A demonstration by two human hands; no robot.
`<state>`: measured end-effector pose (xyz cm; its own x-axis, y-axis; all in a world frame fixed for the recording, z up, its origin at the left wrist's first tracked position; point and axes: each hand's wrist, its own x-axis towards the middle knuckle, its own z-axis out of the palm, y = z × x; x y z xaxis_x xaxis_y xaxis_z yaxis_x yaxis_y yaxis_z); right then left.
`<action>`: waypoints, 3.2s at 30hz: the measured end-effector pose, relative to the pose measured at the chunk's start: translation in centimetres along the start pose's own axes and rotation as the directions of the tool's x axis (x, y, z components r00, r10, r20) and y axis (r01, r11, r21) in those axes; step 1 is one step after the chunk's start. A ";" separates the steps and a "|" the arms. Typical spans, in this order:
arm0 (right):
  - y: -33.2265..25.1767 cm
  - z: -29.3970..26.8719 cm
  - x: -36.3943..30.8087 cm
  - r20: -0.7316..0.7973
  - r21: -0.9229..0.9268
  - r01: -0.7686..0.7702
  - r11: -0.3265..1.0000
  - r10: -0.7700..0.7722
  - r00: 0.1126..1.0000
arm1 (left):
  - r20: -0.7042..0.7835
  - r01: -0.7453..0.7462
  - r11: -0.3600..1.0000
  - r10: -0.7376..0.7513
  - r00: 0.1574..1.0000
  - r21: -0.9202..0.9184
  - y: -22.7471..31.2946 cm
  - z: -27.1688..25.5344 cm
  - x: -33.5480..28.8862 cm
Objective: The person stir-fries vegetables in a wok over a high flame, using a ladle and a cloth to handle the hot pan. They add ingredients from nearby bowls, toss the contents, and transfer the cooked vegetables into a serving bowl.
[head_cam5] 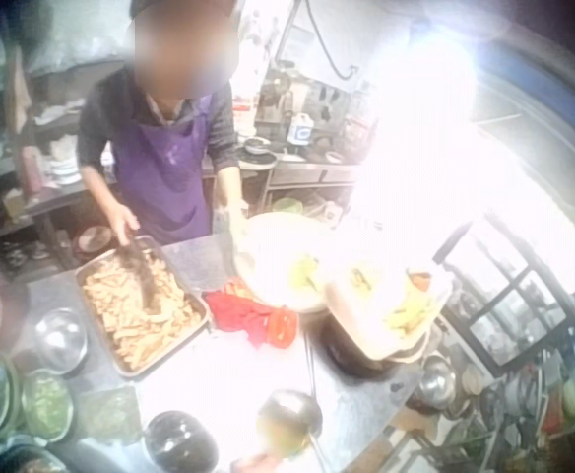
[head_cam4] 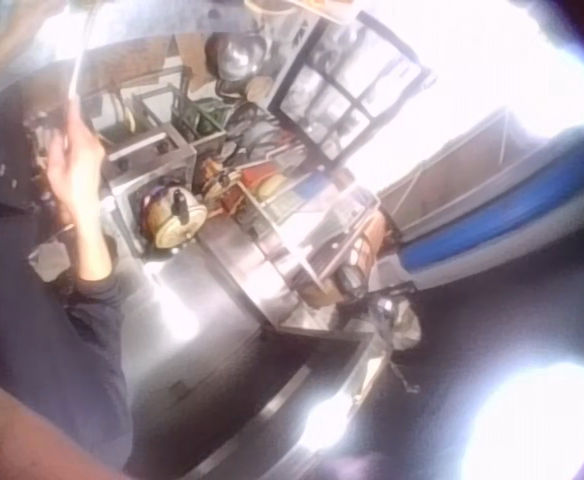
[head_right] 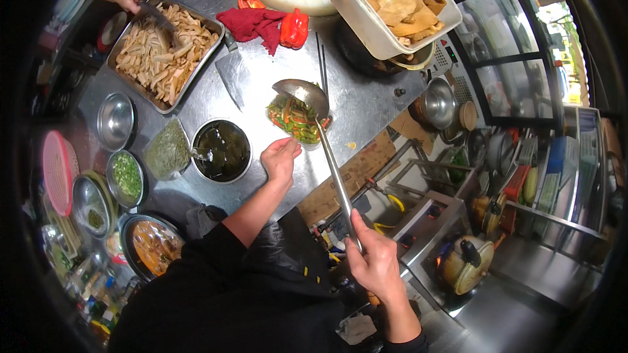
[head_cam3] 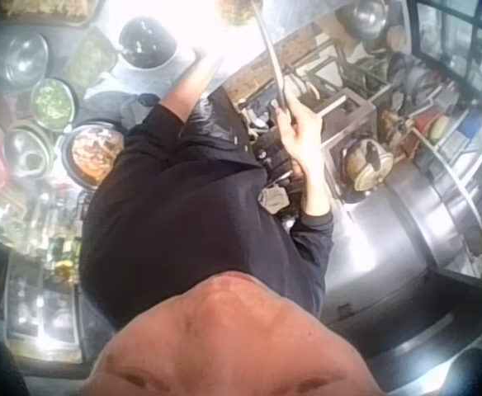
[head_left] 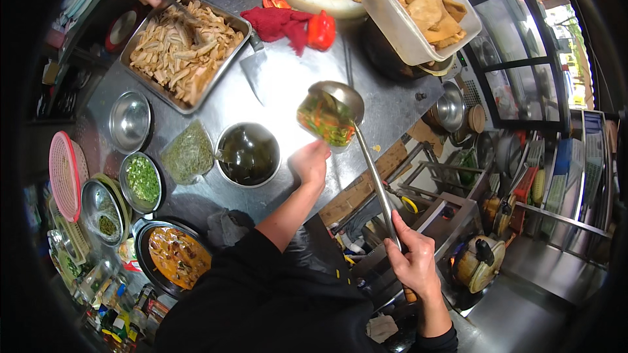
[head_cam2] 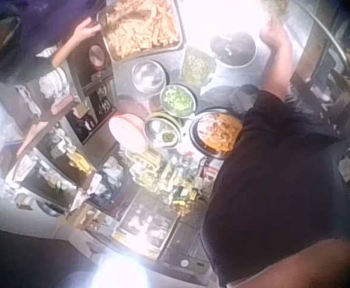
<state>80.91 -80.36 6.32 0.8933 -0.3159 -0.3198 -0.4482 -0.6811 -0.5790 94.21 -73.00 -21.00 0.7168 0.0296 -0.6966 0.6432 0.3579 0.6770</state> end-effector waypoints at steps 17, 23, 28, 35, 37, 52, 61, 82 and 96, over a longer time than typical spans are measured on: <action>-0.2 0.2 -0.6 0.007 -0.069 0.033 0.997 -0.033 0.999 | 0.077 0.146 0.989 -0.144 0.987 -0.009 -0.7 -0.8 -3.4; -0.2 0.3 -0.4 0.016 -0.103 0.060 0.993 -0.058 0.998 | 0.157 0.175 0.984 -0.180 0.971 0.045 -2.4 -0.6 -5.5; -0.3 0.6 -0.6 -0.005 -0.108 0.083 0.991 -0.084 0.996 | 0.209 0.170 0.975 -0.197 0.958 0.142 -2.3 -0.1 -6.7; 0.0 0.9 -0.6 0.006 -0.131 0.093 0.987 -0.093 0.996 | 0.264 0.210 0.970 -0.235 0.935 0.119 -1.4 1.0 -7.8; 0.0 1.3 -0.7 -0.018 -0.164 0.113 0.980 -0.117 0.993 | 0.273 0.218 0.968 -0.245 0.930 0.126 -1.6 1.1 -7.9; -0.3 0.3 -1.9 -0.044 0.058 -0.031 0.998 0.034 0.998 | 0.373 0.372 0.925 -0.371 0.850 0.073 0.4 1.4 -9.5; 1.4 4.0 -4.1 -0.241 -0.080 0.175 0.981 -0.189 0.952 | 0.542 0.879 0.418 -0.695 0.472 -0.230 1.5 3.5 -12.1; 1.1 3.2 -6.5 0.127 0.845 -0.288 0.451 0.354 0.927 | 0.448 0.683 0.729 -0.598 0.665 -0.042 -0.7 0.1 -13.2; 1.0 3.3 -5.5 0.097 0.809 -0.249 0.532 0.297 0.950 | 0.594 -0.632 0.576 0.289 0.751 0.518 11.7 0.5 -4.7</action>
<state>75.42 -77.18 5.03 0.7123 -0.4381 -0.5484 -0.4890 0.2507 -0.8355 98.52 -69.43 -9.65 0.8838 -0.4291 -0.1861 0.0571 -0.2960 0.9535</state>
